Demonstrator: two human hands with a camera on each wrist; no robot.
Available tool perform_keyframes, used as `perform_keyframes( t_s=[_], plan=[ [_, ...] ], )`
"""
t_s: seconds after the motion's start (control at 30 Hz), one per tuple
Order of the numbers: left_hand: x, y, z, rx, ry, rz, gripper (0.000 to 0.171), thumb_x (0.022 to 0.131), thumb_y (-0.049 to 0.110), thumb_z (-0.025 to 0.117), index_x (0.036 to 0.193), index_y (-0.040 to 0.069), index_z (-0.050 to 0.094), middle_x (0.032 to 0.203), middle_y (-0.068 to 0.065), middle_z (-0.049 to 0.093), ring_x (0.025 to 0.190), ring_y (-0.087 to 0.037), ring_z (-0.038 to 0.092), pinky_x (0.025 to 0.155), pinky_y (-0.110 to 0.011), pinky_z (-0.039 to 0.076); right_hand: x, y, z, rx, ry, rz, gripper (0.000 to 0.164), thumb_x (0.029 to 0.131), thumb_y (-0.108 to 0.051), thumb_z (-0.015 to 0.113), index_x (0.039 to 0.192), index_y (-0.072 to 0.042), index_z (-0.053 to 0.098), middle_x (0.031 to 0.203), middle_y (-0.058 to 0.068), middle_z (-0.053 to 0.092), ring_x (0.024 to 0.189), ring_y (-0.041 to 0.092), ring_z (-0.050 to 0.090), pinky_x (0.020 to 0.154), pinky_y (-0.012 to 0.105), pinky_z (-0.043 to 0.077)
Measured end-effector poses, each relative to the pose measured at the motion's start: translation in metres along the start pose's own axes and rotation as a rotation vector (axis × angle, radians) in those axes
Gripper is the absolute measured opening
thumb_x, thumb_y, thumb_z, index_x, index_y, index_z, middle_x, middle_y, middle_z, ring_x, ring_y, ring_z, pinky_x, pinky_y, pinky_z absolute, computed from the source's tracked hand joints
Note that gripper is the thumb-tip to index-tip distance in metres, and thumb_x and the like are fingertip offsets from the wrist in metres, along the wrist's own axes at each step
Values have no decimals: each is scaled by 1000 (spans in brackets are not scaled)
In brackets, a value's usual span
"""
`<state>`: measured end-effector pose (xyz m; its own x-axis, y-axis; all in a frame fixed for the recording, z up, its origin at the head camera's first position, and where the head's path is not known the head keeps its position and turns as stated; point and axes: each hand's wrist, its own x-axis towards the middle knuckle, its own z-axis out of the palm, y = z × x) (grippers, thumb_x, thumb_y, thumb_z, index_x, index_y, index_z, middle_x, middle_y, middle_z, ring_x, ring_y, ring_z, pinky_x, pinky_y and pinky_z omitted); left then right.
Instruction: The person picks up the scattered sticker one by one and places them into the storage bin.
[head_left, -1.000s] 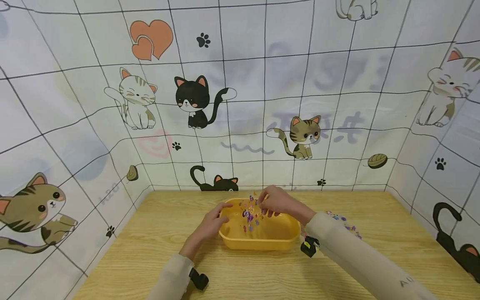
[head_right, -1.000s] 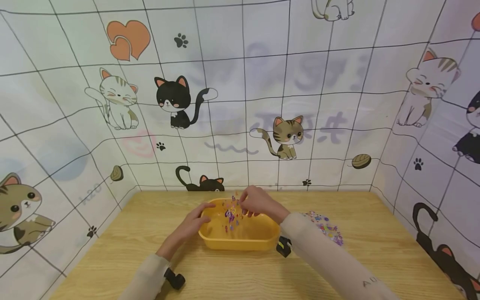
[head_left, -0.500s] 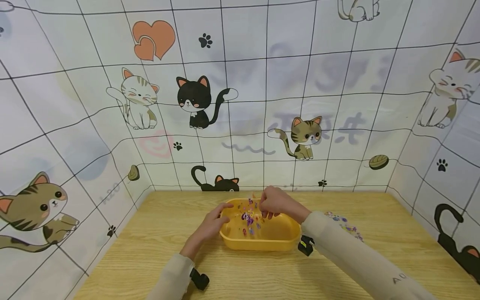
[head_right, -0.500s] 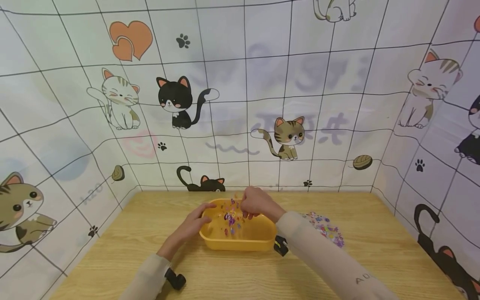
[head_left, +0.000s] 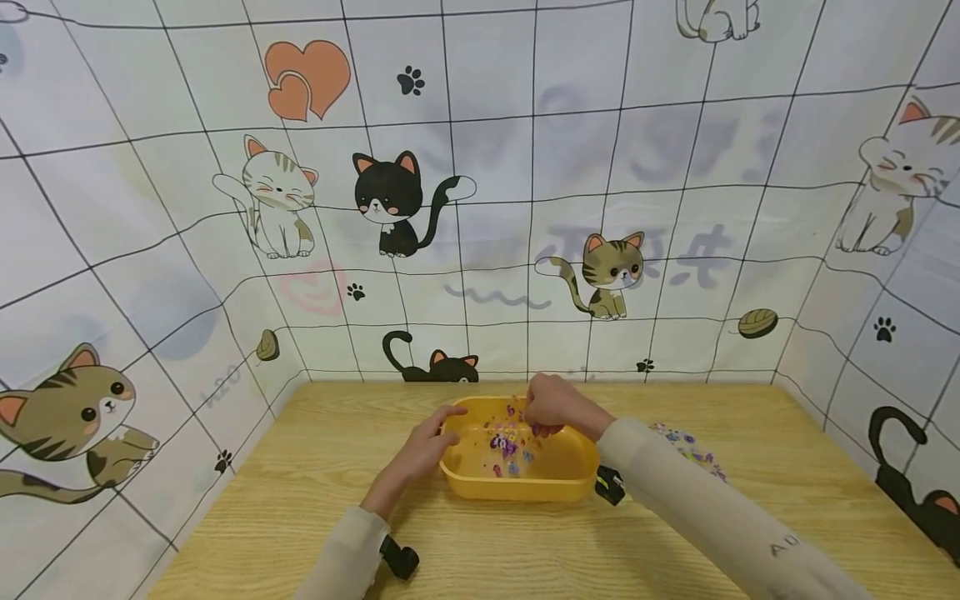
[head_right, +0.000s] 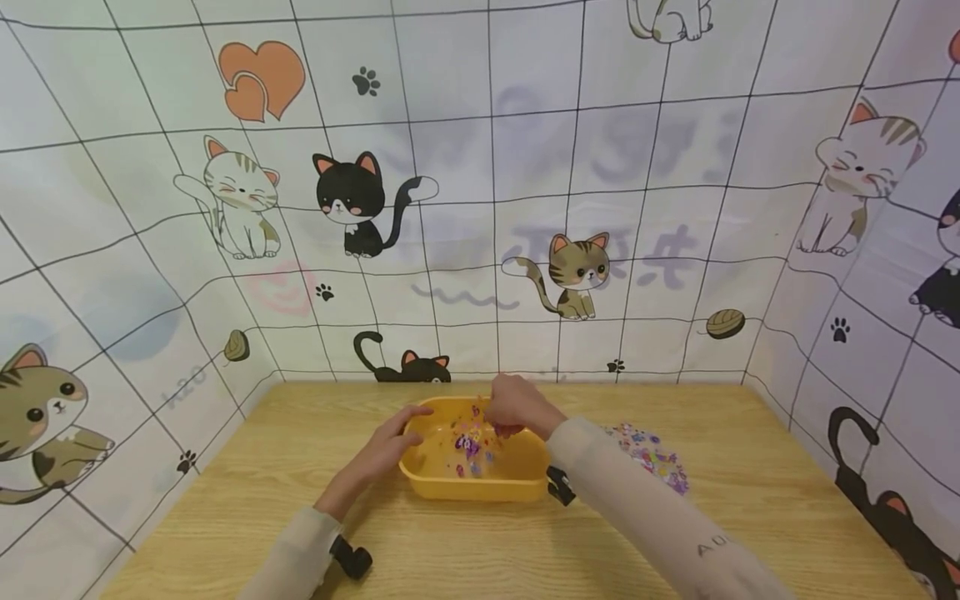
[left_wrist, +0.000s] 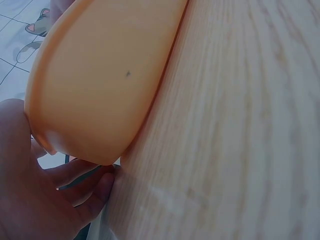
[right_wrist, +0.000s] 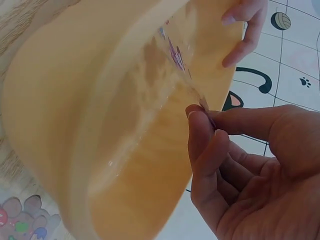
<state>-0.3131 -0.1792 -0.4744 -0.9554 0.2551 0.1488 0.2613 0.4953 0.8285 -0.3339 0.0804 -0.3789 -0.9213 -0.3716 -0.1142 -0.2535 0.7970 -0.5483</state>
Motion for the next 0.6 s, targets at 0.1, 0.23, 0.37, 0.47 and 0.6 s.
perform_keyframes(
  t_s=[0.1, 0.23, 0.37, 0.47, 0.6],
  plan=[
    [0, 1, -1, 2, -1, -2, 47, 97, 10, 54, 144, 18, 58, 158, -11, 49, 150, -37, 41, 120, -58, 37, 1, 0, 2, -11, -8, -5, 35, 88, 2, 60, 55, -2, 68, 54, 11, 68, 39, 14, 50, 38, 22, 32],
    [0, 2, -1, 4, 0, 4, 47, 97, 11, 53, 144, 17, 58, 158, -12, 49, 150, -38, 41, 120, -58, 37, 3, 2, 4, -39, 0, 40, 41, 90, -1, 60, 50, -9, 56, 51, 8, 63, 38, 14, 53, 37, 22, 36],
    [1, 1, 0, 7, 4, 12, 47, 97, 11, 54, 143, 17, 58, 158, -13, 50, 149, -39, 42, 119, -59, 37, 6, 4, 8, -64, 5, 123, 23, 91, -9, 67, 69, -9, 60, 54, 7, 61, 41, 16, 59, 41, 24, 48],
    [0, 0, 0, 8, 2, 17, 46, 97, 11, 54, 143, 16, 58, 158, -14, 49, 149, -39, 42, 119, -60, 37, 7, 6, 10, -107, -14, 160, 10, 89, -9, 69, 81, -4, 67, 56, 8, 64, 43, 16, 62, 43, 26, 52],
    [-1, 0, 0, 19, -5, 15, 47, 98, 11, 53, 144, 16, 57, 159, -14, 48, 150, -39, 41, 119, -59, 38, 7, 8, 10, -150, -51, 197, 7, 86, -5, 67, 79, -4, 65, 56, 8, 65, 44, 17, 64, 42, 24, 50]
  ],
)
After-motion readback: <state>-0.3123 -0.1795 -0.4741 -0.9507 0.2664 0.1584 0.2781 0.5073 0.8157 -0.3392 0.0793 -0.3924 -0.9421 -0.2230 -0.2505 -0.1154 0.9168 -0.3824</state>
